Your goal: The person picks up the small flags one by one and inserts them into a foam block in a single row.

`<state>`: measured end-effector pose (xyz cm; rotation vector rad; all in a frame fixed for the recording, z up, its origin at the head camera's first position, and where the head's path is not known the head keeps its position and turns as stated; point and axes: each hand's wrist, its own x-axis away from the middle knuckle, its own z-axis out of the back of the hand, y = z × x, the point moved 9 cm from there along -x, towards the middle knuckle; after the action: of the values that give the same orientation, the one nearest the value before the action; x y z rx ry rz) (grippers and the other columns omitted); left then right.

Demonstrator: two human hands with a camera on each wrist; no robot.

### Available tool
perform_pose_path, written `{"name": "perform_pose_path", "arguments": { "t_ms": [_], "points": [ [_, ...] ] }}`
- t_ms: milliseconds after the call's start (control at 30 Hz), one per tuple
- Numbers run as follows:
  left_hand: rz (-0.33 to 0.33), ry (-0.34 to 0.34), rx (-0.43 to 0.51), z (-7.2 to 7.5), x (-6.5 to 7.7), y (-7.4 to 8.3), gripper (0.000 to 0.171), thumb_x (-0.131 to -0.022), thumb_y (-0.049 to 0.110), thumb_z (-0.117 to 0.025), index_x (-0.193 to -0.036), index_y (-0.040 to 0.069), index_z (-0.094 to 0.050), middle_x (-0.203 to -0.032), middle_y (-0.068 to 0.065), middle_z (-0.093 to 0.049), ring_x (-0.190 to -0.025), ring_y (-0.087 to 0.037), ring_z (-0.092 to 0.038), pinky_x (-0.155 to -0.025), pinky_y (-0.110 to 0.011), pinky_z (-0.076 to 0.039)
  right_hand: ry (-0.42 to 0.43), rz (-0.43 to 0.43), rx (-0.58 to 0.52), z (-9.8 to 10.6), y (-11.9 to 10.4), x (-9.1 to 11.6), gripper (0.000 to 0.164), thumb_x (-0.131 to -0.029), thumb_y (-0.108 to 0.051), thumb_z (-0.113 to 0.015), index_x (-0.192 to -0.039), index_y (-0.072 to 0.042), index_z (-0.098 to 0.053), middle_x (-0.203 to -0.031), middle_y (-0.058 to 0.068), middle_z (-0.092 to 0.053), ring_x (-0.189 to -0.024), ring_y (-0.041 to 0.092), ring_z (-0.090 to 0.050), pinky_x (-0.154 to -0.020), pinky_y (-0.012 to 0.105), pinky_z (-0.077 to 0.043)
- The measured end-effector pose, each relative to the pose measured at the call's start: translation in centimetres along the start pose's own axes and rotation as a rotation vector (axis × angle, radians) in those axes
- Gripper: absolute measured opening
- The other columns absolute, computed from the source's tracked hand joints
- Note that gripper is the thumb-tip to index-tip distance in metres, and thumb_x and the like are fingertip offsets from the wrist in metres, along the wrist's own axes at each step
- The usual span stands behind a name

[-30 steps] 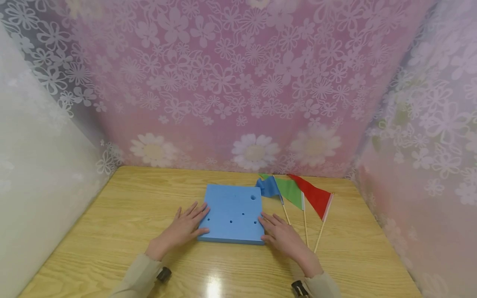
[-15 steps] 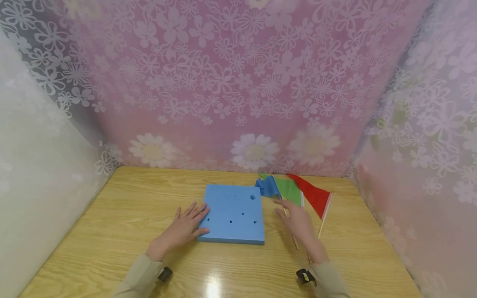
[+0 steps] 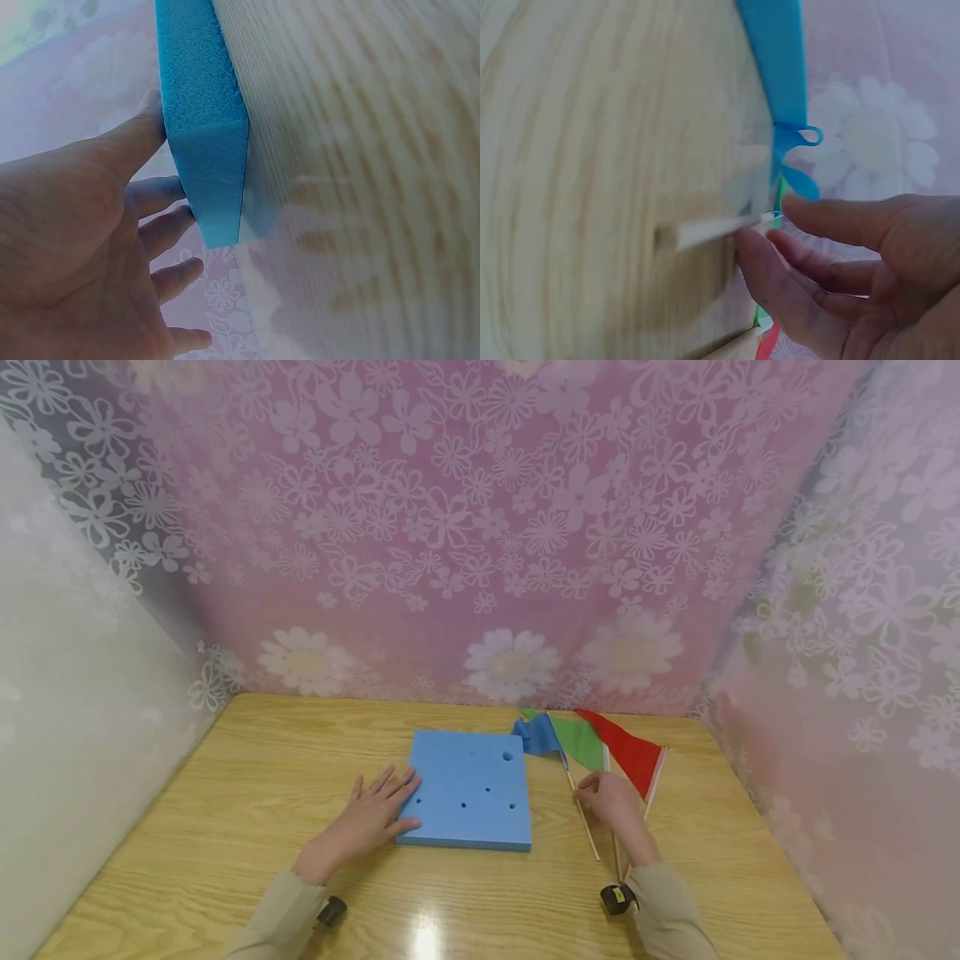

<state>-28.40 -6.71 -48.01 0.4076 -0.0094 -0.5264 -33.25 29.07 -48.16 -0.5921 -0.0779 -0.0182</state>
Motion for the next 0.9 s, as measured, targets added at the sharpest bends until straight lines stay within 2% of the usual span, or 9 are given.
{"name": "perform_pose_path", "arguments": {
  "t_ms": [200, 400, 567, 733, 900],
  "points": [
    [-0.016, 0.007, -0.002, -0.1, 0.0, 0.0, 0.068, -0.100, 0.039, -0.062, -0.156, 0.006, -0.041, -0.163, -0.014, -0.033, -0.152, -0.044, -0.021, -0.112, -0.078, -0.012, -0.068, -0.027, 0.019, -1.2, 0.3, 0.0, 0.016, -0.089, -0.012, -0.077, -0.092, 0.002, -0.069, -0.077, 0.005, -0.066, -0.059, 0.016, -0.063, -0.056, 0.032, -0.053],
    [-0.013, 0.004, 0.006, -0.1, 0.1, 0.1, 0.067, -0.101, 0.038, -0.062, -0.155, 0.006, -0.041, -0.163, -0.014, -0.034, -0.152, -0.044, -0.021, -0.112, -0.078, -0.012, -0.051, -0.029, 0.047, -1.1, 0.0, 0.2, 0.011, -0.088, -0.008, -0.074, -0.091, 0.002, -0.070, -0.074, 0.005, -0.066, -0.058, 0.016, -0.063, -0.055, 0.031, -0.053],
    [-0.008, 0.003, 0.007, -0.1, 0.0, 0.1, 0.066, -0.101, 0.037, -0.062, -0.155, 0.005, -0.041, -0.163, -0.014, -0.034, -0.152, -0.044, -0.020, -0.112, -0.078, -0.012, -0.013, -0.015, 0.039, -0.5, 0.0, 0.2, 0.013, -0.087, -0.009, -0.073, -0.093, 0.003, -0.072, -0.079, 0.007, -0.071, -0.062, 0.016, -0.064, -0.056, 0.031, -0.052],
    [-0.002, 0.005, 0.002, -0.1, 0.0, 0.0, 0.066, -0.101, 0.038, -0.062, -0.155, 0.006, -0.042, -0.163, -0.013, -0.034, -0.152, -0.044, -0.020, -0.112, -0.078, -0.012, -0.004, -0.021, -0.031, -0.4, 0.6, 0.2, 0.019, -0.090, -0.011, -0.073, -0.100, 0.005, -0.072, -0.084, 0.009, -0.072, -0.066, 0.017, -0.067, -0.057, 0.032, -0.055],
    [0.006, 0.002, 0.005, -0.2, 0.0, -0.2, 0.067, -0.101, 0.039, -0.062, -0.156, 0.007, -0.041, -0.163, -0.012, -0.033, -0.152, -0.043, -0.020, -0.113, -0.078, -0.012, -0.012, -0.052, -0.177, -0.6, 1.0, 0.3, 0.025, -0.092, -0.009, -0.070, -0.110, 0.009, -0.069, -0.092, 0.014, -0.073, -0.068, 0.019, -0.069, -0.059, 0.036, -0.061]
  ]
}}
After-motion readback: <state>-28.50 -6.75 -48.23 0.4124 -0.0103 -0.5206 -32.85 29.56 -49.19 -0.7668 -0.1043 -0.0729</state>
